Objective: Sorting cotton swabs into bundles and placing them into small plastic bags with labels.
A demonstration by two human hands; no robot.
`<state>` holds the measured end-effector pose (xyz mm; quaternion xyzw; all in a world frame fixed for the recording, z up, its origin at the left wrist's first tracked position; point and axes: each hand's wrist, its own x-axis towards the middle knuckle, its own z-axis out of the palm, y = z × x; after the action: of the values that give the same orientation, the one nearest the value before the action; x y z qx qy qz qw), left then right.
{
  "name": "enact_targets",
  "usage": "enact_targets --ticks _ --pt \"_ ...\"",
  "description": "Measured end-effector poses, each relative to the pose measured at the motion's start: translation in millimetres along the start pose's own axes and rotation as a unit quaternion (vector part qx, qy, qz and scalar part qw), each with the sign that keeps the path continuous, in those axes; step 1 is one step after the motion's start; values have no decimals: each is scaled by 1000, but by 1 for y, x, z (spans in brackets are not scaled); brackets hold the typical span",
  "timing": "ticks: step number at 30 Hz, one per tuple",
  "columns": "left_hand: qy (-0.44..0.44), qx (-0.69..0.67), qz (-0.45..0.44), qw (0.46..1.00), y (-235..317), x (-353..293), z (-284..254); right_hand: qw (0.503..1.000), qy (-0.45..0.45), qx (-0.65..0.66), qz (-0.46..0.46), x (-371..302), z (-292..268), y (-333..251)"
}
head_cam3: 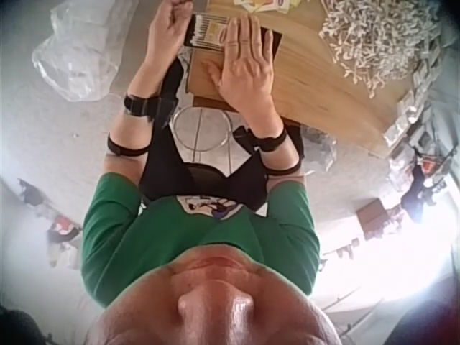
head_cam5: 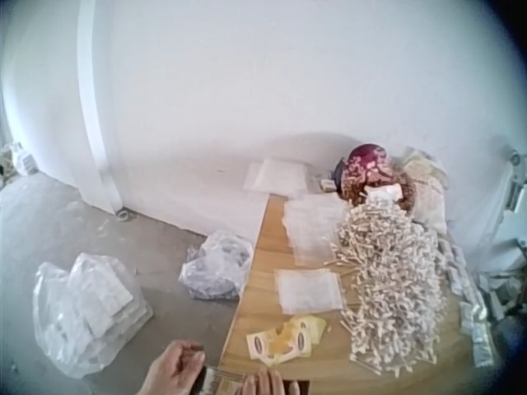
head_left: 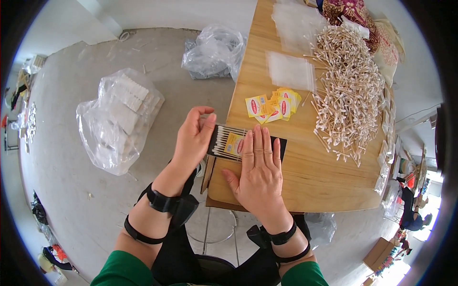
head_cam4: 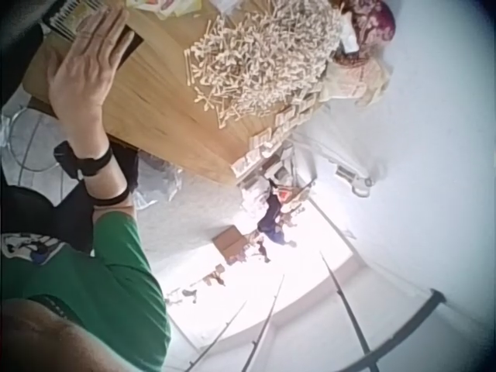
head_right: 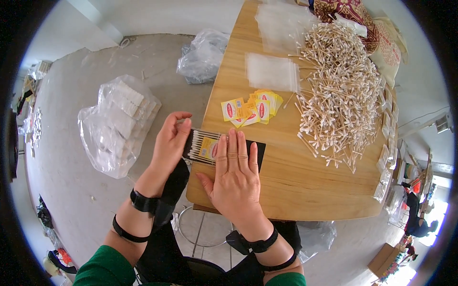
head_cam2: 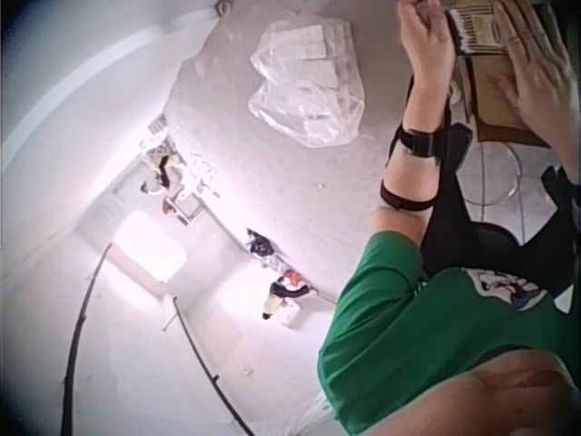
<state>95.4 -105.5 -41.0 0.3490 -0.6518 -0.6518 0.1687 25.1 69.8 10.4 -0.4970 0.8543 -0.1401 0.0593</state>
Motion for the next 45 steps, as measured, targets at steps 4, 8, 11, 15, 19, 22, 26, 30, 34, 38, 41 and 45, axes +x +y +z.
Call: enact_targets --ticks 4,8,11,15,19,22,26,30,34,38,41,45 --pt "72 83 74 991 -3 3 15 1000 1 -3 -2 0 -1 0" --pt "81 66 53 993 -3 3 19 1000 5 -4 -5 -1 0 1" --pt "91 2 38 995 -4 2 23 1000 4 0 -5 -1 2 1" --pt "104 -41 21 993 -2 1 28 1000 -1 2 -2 -3 2 1" --pt "116 -34 38 992 1 -1 30 1000 -8 -2 6 -1 3 -3" --pt "125 15 61 990 -2 -2 26 1000 -3 -15 13 1 4 -7" --pt "140 32 60 988 -1 -1 26 1000 -4 -15 14 2 6 -8" --pt "142 67 88 984 -1 2 33 1000 0 -12 24 0 4 -2" --pt "139 148 117 972 -10 7 14 1000 -3 19 15 0 7 -5" --pt "169 117 150 967 -9 17 1 989 100 109 14 -6 -3 10" --pt "206 159 242 935 12 11 7 979 171 88 60 -12 -18 38" --pt "109 223 363 898 42 -14 48 967 203 53 145 -29 -44 103"
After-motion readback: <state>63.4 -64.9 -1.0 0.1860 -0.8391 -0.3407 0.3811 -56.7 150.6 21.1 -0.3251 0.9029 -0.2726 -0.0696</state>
